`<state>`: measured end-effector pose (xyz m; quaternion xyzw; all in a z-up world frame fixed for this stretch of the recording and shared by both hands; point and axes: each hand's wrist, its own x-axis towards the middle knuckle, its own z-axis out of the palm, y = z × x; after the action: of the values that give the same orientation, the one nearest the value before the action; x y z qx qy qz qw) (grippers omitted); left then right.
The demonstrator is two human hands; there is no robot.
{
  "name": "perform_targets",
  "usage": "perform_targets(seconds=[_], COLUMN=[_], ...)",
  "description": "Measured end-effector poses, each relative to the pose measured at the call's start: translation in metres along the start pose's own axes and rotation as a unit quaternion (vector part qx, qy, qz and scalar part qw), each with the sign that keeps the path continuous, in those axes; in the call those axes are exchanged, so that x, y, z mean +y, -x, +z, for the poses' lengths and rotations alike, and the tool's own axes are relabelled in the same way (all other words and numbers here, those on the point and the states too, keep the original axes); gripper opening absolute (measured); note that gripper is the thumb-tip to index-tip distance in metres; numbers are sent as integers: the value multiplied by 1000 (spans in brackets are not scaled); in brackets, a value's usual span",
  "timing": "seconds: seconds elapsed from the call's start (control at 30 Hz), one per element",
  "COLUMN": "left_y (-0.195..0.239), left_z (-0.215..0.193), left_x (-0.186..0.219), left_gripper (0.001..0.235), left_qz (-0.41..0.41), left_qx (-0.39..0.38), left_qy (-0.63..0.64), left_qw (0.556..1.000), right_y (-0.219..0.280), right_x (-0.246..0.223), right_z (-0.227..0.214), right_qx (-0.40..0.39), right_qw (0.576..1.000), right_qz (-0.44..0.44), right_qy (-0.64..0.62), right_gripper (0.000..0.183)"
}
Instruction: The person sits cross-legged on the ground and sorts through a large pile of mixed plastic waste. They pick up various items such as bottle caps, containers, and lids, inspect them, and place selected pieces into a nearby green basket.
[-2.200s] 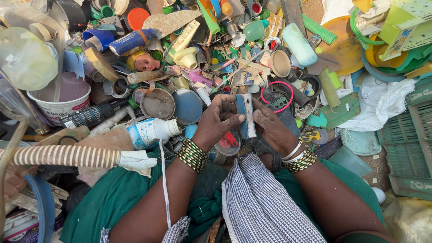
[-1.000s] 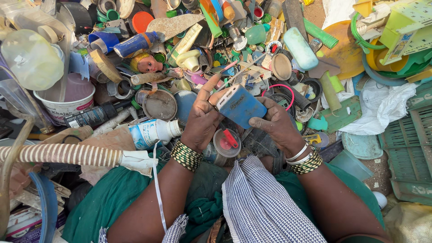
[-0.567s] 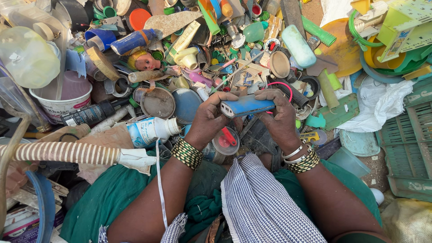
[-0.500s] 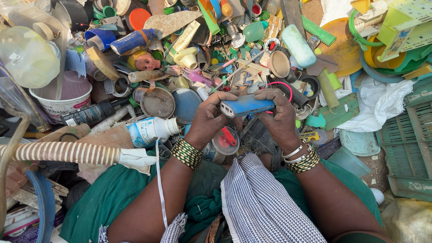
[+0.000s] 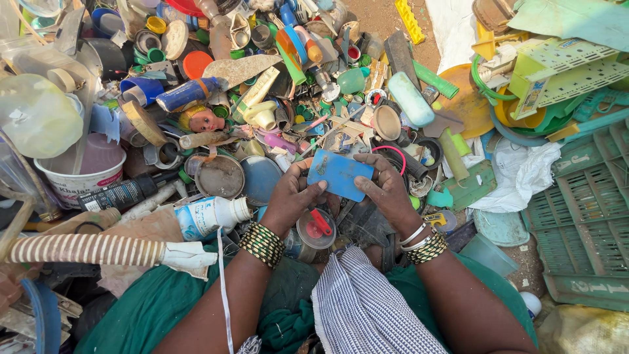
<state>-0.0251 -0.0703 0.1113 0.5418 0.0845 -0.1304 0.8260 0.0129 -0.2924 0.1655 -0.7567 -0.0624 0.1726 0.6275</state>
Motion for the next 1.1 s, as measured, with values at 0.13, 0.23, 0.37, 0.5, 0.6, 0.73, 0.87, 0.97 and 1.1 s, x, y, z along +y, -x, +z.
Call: perform_targets(seconds=[0.13, 0.23, 0.37, 0.5, 0.6, 0.73, 0.87, 0.97, 1.1], left_y=[-1, -9, -9, -10, -14, -7, -1, 3, 4], left_z=[-10, -12, -16, -18, -16, -13, -8, -7, -3], left_x=[-12, -9, -3, -5, -5, -2, 12, 16, 12], left_gripper=[77, 76, 74, 72, 70, 70, 65, 64, 64], left_qz=[43, 54, 50, 72, 66, 64, 88, 81, 71], left_qx=[89, 153, 179, 206, 198, 192, 202, 199, 196], left_qy=[-10, -5, 43, 76, 97, 101, 129, 149, 159], left_qw=[995, 987, 982, 973, 973, 974, 967, 965, 965], right_y=[-9, -15, -25, -51, -85, -159, -231, -275, -315], right_x=[12, 12, 14, 11, -13, -82, -121, -105, -58], right_z=[-2, -20, -30, -35, -57, -98, -86, -22, 81], right_qx=[-1, -31, -51, -44, -39, -2, 140, 72, -40], right_qw=[999, 997, 990, 991, 990, 991, 979, 982, 908], right_qz=[39, 66, 83, 79, 71, -63, -143, -135, -225], right_qy=[-15, 34, 107, 101, 115, -120, -45, 108, 351], right_gripper=[51, 50, 49, 49, 47, 36, 47, 47, 36])
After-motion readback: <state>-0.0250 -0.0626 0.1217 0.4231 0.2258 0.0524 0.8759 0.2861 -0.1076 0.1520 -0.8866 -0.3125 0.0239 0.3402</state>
